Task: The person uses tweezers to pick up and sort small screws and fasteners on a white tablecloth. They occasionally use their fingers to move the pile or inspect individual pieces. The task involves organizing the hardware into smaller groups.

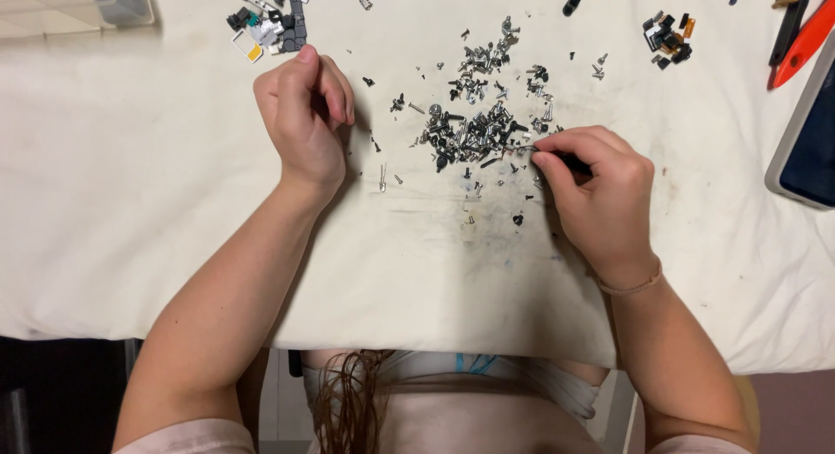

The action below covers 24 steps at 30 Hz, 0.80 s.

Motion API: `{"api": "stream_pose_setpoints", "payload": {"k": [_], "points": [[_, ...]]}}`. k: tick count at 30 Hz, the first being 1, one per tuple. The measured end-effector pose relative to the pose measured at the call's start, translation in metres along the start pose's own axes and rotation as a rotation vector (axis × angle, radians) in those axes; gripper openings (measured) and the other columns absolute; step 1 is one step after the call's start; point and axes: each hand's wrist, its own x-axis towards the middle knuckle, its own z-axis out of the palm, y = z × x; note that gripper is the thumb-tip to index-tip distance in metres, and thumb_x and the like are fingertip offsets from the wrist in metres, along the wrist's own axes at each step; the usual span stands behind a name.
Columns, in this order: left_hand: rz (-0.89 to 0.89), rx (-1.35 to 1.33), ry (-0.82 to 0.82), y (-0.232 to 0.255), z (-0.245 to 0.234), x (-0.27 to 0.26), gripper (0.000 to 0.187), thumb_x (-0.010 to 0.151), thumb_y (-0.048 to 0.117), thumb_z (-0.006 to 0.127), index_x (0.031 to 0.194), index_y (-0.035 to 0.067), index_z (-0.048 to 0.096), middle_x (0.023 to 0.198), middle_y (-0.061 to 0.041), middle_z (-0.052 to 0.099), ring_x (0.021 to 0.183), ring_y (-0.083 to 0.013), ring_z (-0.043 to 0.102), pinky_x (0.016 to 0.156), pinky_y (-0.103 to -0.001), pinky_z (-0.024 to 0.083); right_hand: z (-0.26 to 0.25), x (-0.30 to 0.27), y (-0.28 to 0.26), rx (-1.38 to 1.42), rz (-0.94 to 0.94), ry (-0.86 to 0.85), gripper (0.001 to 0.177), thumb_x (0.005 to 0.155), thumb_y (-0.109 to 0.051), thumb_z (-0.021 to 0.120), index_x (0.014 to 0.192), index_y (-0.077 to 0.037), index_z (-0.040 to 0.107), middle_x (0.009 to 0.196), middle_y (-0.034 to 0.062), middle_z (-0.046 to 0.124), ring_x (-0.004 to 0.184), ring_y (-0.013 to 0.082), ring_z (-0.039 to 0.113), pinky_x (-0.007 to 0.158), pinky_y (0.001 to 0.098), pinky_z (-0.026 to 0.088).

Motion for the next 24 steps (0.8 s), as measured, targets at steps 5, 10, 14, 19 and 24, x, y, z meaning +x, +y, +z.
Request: {"api": "stream_pose_setpoints", "payload": {"k": [5, 10, 14, 19, 24], "points": [[0.136, 0.128, -0.138, 0.0, 0.003, -0.011, 0.052, 0.105, 0.03, 0.043, 0.06, 0.006, 0.054, 0.059, -0.008, 0.054, 0.055, -0.0128, 0.041, 0.055, -0.027, 0.027, -0.009, -0.002, -0.004, -0.139, -0.504, 0.355, 0.009, 0.099, 0.018, 0.072, 0.099, 0.009, 0.071, 0.094, 0.0219, 0.068, 0.083, 0.0357, 0.064, 0.077, 0.0445, 0.05], [0.226, 0.186, -0.214, -0.001, 0.005, -0.014, 0.054, 0.106, 0.029, 0.041, 0.06, 0.005, 0.052, 0.06, -0.008, 0.054, 0.059, -0.0163, 0.043, 0.061, -0.03, 0.033, -0.012, -0.011, 0.0, -0.242, -0.803, 0.479, 0.007, 0.101, 0.007, 0.066, 0.101, 0.004, 0.072, 0.096, 0.0169, 0.065, 0.078, 0.0305, 0.06, 0.068, 0.0428, 0.05], [0.195, 0.209, -0.183, 0.001, 0.004, -0.015, 0.054, 0.106, 0.032, 0.041, 0.061, 0.005, 0.053, 0.06, -0.007, 0.054, 0.057, -0.0138, 0.041, 0.058, -0.028, 0.03, -0.013, -0.012, 0.002, -0.243, -0.813, 0.458, 0.008, 0.099, 0.008, 0.072, 0.104, 0.002, 0.073, 0.101, 0.015, 0.066, 0.082, 0.0294, 0.06, 0.069, 0.0422, 0.05], [0.326, 0.217, -0.211, -0.018, -0.003, -0.003, 0.06, 0.109, 0.03, 0.041, 0.055, 0.009, 0.058, 0.049, -0.006, 0.053, 0.045, -0.0128, 0.037, 0.048, -0.023, 0.037, -0.001, -0.004, 0.021, -0.254, -0.921, 0.661, 0.004, 0.093, -0.005, 0.088, 0.089, -0.006, 0.085, 0.088, 0.0111, 0.076, 0.075, 0.027, 0.062, 0.063, 0.0388, 0.05], [0.344, 0.21, -0.225, -0.02, -0.005, -0.003, 0.059, 0.109, 0.028, 0.041, 0.056, 0.01, 0.058, 0.05, -0.005, 0.054, 0.046, -0.0119, 0.038, 0.049, -0.023, 0.037, 0.0, -0.002, 0.019, -0.23, -0.887, 0.649, 0.004, 0.096, -0.006, 0.084, 0.093, -0.007, 0.085, 0.088, 0.0092, 0.075, 0.074, 0.0253, 0.06, 0.064, 0.0362, 0.049]]}}
